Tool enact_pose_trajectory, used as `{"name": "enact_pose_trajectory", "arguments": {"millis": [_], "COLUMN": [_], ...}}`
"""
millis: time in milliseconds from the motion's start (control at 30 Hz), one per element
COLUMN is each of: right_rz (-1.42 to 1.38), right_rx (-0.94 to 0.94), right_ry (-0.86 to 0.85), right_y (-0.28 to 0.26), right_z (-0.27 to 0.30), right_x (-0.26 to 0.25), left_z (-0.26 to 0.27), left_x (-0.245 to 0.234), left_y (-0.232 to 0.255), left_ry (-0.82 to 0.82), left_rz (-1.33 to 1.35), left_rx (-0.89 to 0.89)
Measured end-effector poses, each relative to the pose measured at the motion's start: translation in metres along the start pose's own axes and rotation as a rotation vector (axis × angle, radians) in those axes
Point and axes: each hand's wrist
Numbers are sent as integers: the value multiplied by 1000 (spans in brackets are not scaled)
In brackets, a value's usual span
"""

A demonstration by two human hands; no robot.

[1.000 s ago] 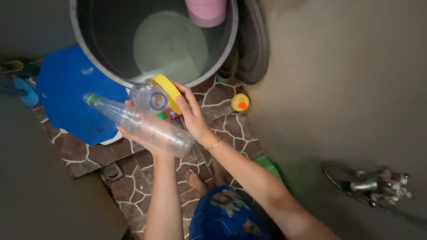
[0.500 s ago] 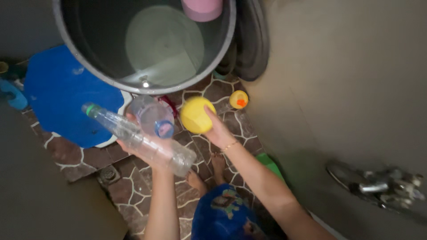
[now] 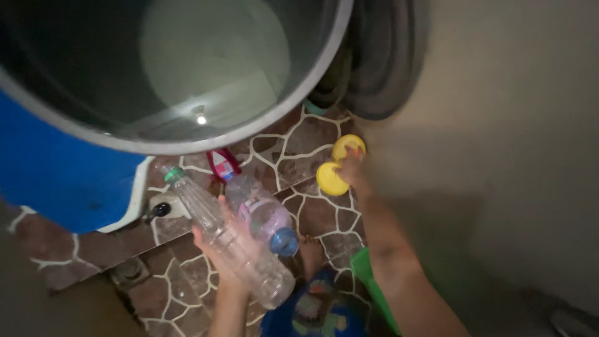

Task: The person collects empty plastic bottles and caps from the bathroom floor, places them into a plastic bag, and then organizes toiletries on a wall-mounted corner shelf.

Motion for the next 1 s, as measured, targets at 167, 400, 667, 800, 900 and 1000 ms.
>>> {"name": "enact_pose_trajectory", "arguments": {"millis": [167,400,667,800,900,1000], "right_rz": [-218,-488,-967,-1011,-1251,-1218], "right_rx": [123,71,261,303,102,208], "right_ry": [-12,278,351,245,298,95], "right_y": [27,28,16,29,21,11], "right_z": [-39,-41,-31,-17,-5,11], "right_x": [35,50,41,13,-12,-37], "left_z": [-28,-47,-32,-29,-21,-8], "left_x": [-44,-43,14,-1,-2,13], "left_y": [-11,-10,5,9,3,4], "left_ry": [-134,-473,45,-465,-248,92], "left_rz": [141,491,176,353,167,110], "left_rx": [-1,-115,5,-31,149,105]}}
Point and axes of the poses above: each hand's wrist, its own z-axis away from the middle knuckle, its own x-axis out of the palm, y = z × x, and after that the axes turned 4 degrees about x, right-handed
